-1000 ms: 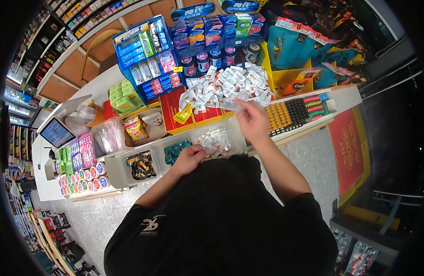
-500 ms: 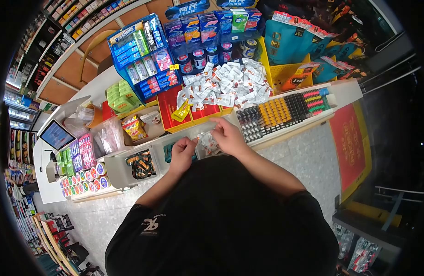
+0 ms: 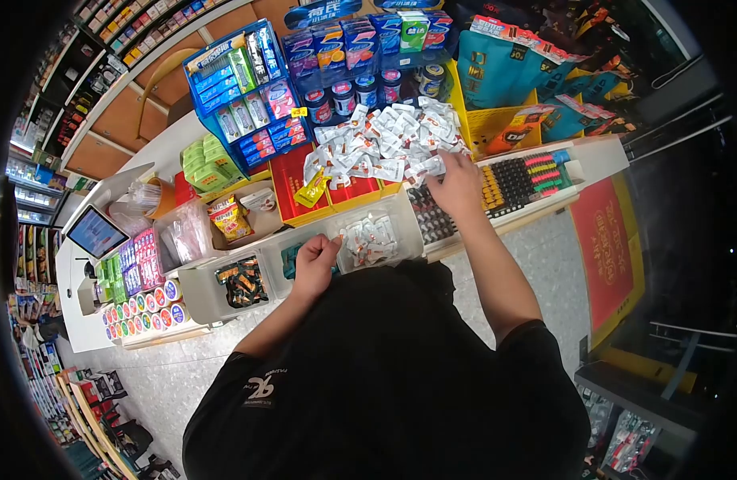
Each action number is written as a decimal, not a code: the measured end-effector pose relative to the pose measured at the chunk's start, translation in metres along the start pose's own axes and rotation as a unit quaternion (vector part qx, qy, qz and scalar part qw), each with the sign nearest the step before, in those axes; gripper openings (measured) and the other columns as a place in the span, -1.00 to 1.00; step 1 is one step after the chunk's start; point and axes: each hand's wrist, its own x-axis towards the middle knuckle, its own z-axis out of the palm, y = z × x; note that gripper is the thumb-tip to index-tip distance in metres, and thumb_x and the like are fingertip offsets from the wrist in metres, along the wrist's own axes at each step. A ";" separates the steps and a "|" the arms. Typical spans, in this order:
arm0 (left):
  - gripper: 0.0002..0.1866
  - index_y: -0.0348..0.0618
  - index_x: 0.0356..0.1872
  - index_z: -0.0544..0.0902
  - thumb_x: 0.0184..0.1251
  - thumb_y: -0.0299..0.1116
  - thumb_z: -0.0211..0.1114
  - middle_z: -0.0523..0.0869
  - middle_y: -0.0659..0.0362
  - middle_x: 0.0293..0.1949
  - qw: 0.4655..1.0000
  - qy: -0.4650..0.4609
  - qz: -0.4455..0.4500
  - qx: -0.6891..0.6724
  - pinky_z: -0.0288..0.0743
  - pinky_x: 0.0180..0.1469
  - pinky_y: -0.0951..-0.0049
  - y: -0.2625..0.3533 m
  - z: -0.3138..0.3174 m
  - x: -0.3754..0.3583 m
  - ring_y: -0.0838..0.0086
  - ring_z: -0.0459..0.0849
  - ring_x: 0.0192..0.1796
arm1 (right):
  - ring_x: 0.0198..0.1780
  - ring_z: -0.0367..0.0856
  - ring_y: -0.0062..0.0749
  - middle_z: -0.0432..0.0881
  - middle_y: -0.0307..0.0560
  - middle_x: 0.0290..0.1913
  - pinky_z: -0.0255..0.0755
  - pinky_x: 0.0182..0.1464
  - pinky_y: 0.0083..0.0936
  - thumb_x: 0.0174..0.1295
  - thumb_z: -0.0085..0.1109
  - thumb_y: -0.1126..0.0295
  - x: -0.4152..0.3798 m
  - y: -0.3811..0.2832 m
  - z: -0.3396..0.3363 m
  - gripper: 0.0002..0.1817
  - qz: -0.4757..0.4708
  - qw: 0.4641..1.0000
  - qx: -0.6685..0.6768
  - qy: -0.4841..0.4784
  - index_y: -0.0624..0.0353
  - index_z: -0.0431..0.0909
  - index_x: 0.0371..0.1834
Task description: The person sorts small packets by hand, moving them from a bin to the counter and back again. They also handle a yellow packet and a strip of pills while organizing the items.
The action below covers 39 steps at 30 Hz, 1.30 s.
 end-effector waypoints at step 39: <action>-0.61 -0.10 -0.64 0.35 0.41 -0.39 0.28 0.36 0.43 -0.62 1.000 -0.006 0.004 -0.002 0.15 -0.45 0.58 -0.005 0.001 -0.011 0.76 0.23 -0.49 | 0.27 0.48 0.01 0.54 0.14 0.16 0.18 0.37 0.08 0.04 0.33 -0.01 0.021 0.001 0.009 -0.37 0.145 0.977 -0.128 -0.089 0.18 0.52 0.09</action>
